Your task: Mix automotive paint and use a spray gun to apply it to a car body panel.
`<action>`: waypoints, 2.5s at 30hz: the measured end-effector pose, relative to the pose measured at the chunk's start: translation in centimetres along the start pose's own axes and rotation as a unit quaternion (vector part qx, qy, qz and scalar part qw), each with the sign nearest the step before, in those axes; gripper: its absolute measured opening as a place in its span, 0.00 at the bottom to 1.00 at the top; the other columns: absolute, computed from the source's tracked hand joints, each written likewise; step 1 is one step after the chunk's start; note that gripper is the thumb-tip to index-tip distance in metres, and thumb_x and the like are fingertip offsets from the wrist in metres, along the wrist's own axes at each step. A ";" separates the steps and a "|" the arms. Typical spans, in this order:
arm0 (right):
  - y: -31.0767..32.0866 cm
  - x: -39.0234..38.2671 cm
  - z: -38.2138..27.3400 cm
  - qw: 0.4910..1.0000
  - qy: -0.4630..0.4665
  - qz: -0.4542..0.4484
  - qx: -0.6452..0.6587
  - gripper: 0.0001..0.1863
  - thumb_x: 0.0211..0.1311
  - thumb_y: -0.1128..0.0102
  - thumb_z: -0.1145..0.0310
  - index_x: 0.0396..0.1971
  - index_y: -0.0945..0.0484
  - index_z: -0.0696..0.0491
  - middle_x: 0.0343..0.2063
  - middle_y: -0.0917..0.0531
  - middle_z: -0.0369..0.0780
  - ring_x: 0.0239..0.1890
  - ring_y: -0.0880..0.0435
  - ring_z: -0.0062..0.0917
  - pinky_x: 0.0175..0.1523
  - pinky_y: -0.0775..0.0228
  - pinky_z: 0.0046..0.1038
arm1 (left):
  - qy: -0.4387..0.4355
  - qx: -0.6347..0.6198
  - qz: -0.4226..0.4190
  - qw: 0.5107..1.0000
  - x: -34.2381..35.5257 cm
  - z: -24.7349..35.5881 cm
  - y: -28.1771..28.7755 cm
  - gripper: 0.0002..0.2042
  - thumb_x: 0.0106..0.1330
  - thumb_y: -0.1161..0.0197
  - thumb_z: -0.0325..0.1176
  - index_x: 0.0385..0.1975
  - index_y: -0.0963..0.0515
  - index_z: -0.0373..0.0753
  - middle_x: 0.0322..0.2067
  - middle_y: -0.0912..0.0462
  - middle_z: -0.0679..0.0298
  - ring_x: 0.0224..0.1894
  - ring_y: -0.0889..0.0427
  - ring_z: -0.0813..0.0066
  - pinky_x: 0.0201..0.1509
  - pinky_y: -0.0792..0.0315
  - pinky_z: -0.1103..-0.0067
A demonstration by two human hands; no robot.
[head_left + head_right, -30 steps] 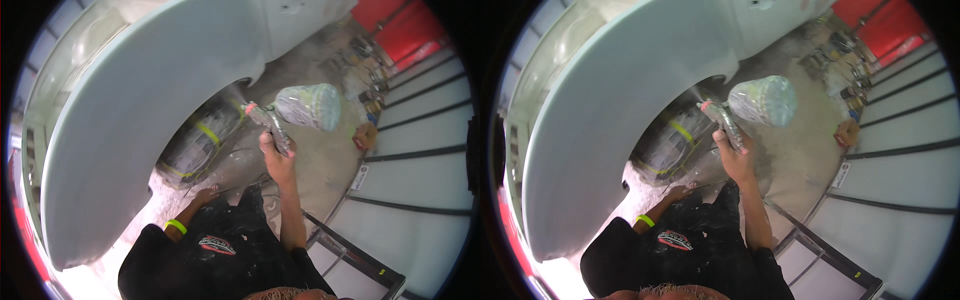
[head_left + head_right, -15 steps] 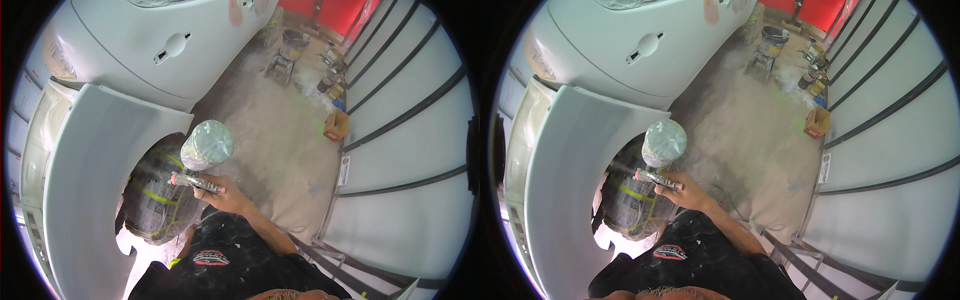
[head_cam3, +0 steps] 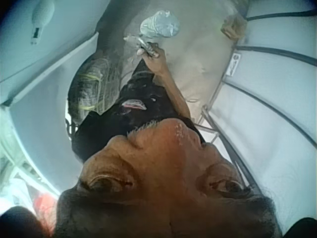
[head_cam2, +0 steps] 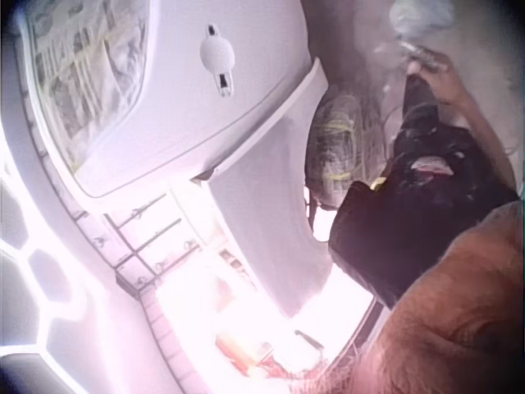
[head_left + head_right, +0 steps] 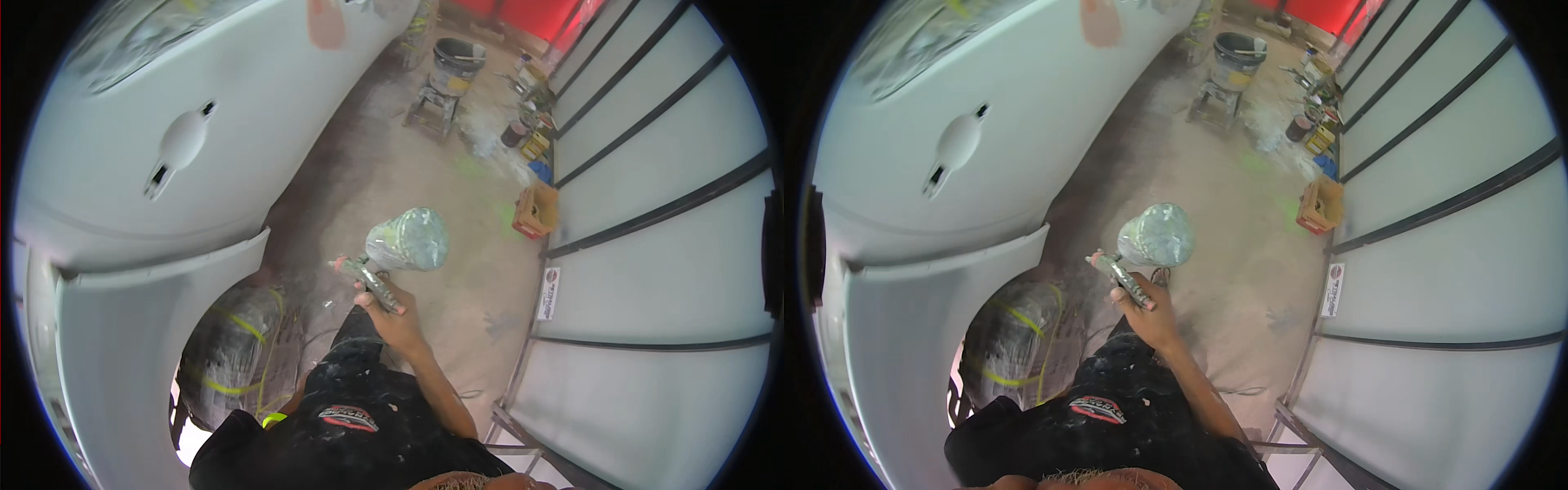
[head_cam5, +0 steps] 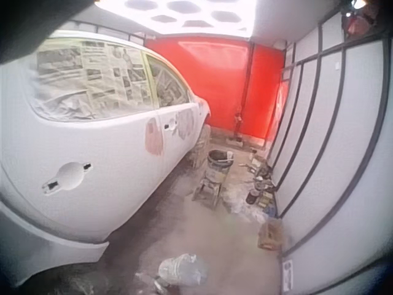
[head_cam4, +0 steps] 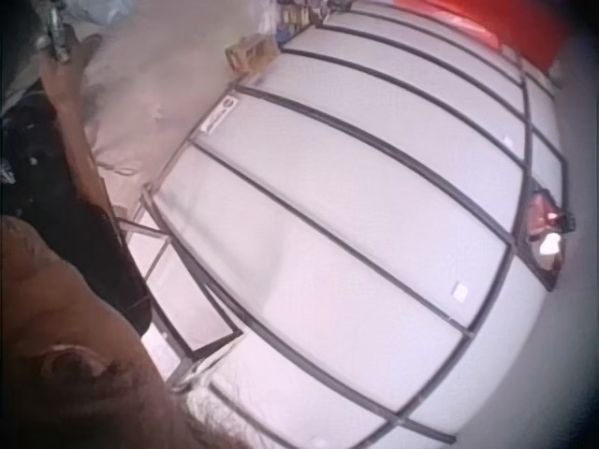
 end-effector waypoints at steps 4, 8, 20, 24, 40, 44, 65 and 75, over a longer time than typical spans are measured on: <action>5.0 6.3 0.6 0.995 -0.046 0.091 0.016 0.15 0.72 0.35 0.62 0.47 0.17 0.59 0.34 0.14 0.37 0.38 0.18 0.18 0.44 0.25 0.24 | 0.023 0.035 -0.043 0.998 2.6 6.6 2.4 0.23 0.64 0.38 0.55 0.49 0.15 0.44 0.44 0.12 0.49 0.51 0.15 0.47 0.55 0.24 0.59; 12.6 10.6 1.6 0.981 -0.087 0.172 0.019 0.18 0.74 0.37 0.60 0.49 0.18 0.61 0.35 0.14 0.36 0.40 0.16 0.19 0.47 0.24 0.25 | -0.006 0.084 -0.023 0.996 7.0 10.9 1.6 0.19 0.65 0.42 0.50 0.45 0.16 0.45 0.41 0.12 0.51 0.49 0.14 0.46 0.52 0.24 0.56; 25.1 19.6 2.2 0.921 -0.123 0.351 0.118 0.22 0.78 0.45 0.52 0.49 0.21 0.58 0.32 0.15 0.40 0.10 0.35 0.09 0.12 0.49 0.14 | -0.189 0.175 -0.142 0.956 20.8 29.2 7.2 0.27 0.73 0.51 0.63 0.41 0.14 0.46 0.37 0.12 0.50 0.45 0.15 0.43 0.49 0.23 0.54; 29.7 22.7 3.1 0.908 -0.138 0.383 0.102 0.22 0.76 0.42 0.51 0.48 0.19 0.59 0.29 0.15 0.35 0.16 0.33 0.07 0.20 0.45 0.17 | -0.199 0.164 -0.172 0.951 23.6 36.4 7.8 0.28 0.71 0.48 0.63 0.42 0.14 0.45 0.38 0.12 0.48 0.45 0.15 0.42 0.49 0.23 0.54; 58.2 46.6 3.9 0.948 -0.076 0.309 0.017 0.20 0.77 0.42 0.57 0.50 0.19 0.61 0.36 0.15 0.38 0.36 0.18 0.20 0.46 0.27 0.25 | -0.193 0.039 -0.087 0.977 31.4 71.6 8.8 0.30 0.69 0.41 0.61 0.25 0.16 0.36 0.22 0.20 0.43 0.30 0.15 0.48 0.36 0.27 0.61; 63.3 55.1 3.0 0.957 -0.051 0.285 0.004 0.19 0.76 0.41 0.58 0.50 0.19 0.62 0.38 0.16 0.38 0.36 0.19 0.19 0.46 0.27 0.24 | -0.189 -0.113 0.065 0.973 34.8 78.2 6.2 0.23 0.71 0.37 0.51 0.40 0.15 0.32 0.30 0.15 0.48 0.35 0.13 0.60 0.43 0.22 0.68; 78.5 79.9 5.5 0.938 -0.095 0.303 -0.142 0.20 0.69 0.35 0.56 0.47 0.18 0.59 0.28 0.17 0.47 0.31 0.18 0.37 0.40 0.27 0.36 | -0.347 -0.394 -0.224 0.821 46.9 136.6 18.8 0.11 0.71 0.32 0.36 0.41 0.14 0.32 0.35 0.13 0.66 0.36 0.18 0.83 0.42 0.26 0.82; 91.4 91.5 7.3 0.957 -0.082 0.187 -0.206 0.17 0.69 0.35 0.57 0.45 0.18 0.56 0.29 0.16 0.50 0.32 0.15 0.44 0.40 0.25 0.37 | -0.347 -0.406 -0.140 0.833 54.1 148.4 17.5 0.11 0.72 0.34 0.35 0.41 0.13 0.32 0.34 0.12 0.66 0.38 0.18 0.83 0.46 0.25 0.80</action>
Point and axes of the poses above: each hand's wrist, its own x-axis towards the middle knuckle, its own y-axis out of the back of the hand, z = x × y, the point moved 1 cm from there along x, towards the middle knuckle
